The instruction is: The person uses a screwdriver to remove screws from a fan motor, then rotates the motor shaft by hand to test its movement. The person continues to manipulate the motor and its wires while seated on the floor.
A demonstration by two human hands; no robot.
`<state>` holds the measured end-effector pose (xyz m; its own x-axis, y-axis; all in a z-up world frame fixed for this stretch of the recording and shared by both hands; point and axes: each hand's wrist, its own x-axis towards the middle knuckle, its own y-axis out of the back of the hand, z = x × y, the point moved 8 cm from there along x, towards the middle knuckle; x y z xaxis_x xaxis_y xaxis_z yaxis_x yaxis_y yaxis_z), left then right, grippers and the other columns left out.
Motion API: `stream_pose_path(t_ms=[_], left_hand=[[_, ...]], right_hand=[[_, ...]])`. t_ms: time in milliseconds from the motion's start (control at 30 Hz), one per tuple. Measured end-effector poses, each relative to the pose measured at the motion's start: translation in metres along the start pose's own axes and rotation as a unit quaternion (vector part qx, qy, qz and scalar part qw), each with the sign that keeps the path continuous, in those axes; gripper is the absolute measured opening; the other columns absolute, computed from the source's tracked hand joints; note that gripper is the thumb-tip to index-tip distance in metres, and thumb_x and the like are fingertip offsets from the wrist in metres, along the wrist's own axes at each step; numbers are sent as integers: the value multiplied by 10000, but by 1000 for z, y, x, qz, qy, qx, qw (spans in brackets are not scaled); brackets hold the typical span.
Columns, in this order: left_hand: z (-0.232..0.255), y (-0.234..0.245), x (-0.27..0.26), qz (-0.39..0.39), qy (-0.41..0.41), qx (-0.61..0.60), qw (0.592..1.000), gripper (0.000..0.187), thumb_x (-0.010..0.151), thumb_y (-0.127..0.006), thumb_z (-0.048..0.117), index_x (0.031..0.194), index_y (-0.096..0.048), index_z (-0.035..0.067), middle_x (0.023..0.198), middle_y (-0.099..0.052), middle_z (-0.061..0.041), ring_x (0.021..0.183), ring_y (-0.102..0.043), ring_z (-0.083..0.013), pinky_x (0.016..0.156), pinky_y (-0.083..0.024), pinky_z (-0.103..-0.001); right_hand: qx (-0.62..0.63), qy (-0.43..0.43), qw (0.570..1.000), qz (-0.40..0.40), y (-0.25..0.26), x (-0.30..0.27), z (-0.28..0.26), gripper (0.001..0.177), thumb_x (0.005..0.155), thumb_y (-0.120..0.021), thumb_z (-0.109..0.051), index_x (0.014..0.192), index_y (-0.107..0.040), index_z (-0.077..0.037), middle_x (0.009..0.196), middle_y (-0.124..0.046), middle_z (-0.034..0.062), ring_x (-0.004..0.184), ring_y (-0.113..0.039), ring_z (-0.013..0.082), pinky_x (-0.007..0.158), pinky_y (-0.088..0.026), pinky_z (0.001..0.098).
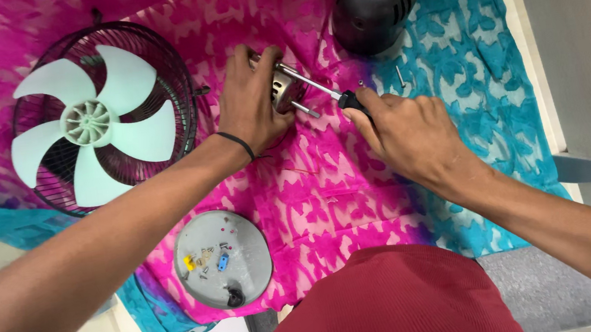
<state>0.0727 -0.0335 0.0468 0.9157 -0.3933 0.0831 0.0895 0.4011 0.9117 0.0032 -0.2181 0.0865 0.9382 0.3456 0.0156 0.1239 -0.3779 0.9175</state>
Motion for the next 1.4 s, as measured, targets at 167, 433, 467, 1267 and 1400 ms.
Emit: stream_pose_path(t_ms=[167, 433, 467, 1267, 1400], left_hand=[[-5, -2, 4, -21, -4, -2, 1000, 837, 579, -936, 129, 1310, -536, 46, 1172, -483, -235, 1080, -548, -403, 816, -574, -493], [-8, 3, 11, -50, 17, 17, 998, 834, 572, -949, 151, 1295, -544, 52, 1188, -478, -234, 1097, -554, -399, 807, -575, -504], [-9, 4, 12, -46, 19, 14, 999, 831, 572, -949, 151, 1293, -547, 56, 1190, -479, -232, 1102, -553, -398, 805, -578, -502], [-2, 43, -42, 76, 128, -514, 845, 659, 700, -881, 216, 1269, -574, 90, 1146, -699, -54, 1038, -721, -185, 914, -610, -329], [12, -14, -73, 42, 251, -730, 634, 522, 822, -810, 255, 1248, -636, 7, 1061, -720, -70, 921, -730, -175, 830, -624, -341]], right_hand=[[31, -42, 997, -50, 3, 8, -3, 372, 1076, -541, -334, 1156, -679, 1, 662, -683, 185, 529, -666, 353, 521, -540, 470], [230, -218, 938, -144, -12, 6, 11, 433, 1034, -522, -412, 1195, -684, -44, 493, -561, 141, 415, -567, 221, 464, -460, 407], [265, -224, 925, -154, -19, 8, 14, 445, 1042, -521, -430, 1136, -711, -38, 497, -538, 106, 424, -521, 175, 453, -434, 383], [421, -318, 839, 137, 102, -128, 16, 347, 1022, -567, -297, 1264, -668, -69, 653, -464, -45, 496, -380, 41, 436, -288, 225], [385, -310, 857, 148, 101, -142, 4, 366, 1019, -578, -296, 1290, -647, -59, 665, -488, -41, 518, -438, 41, 457, -344, 220]])
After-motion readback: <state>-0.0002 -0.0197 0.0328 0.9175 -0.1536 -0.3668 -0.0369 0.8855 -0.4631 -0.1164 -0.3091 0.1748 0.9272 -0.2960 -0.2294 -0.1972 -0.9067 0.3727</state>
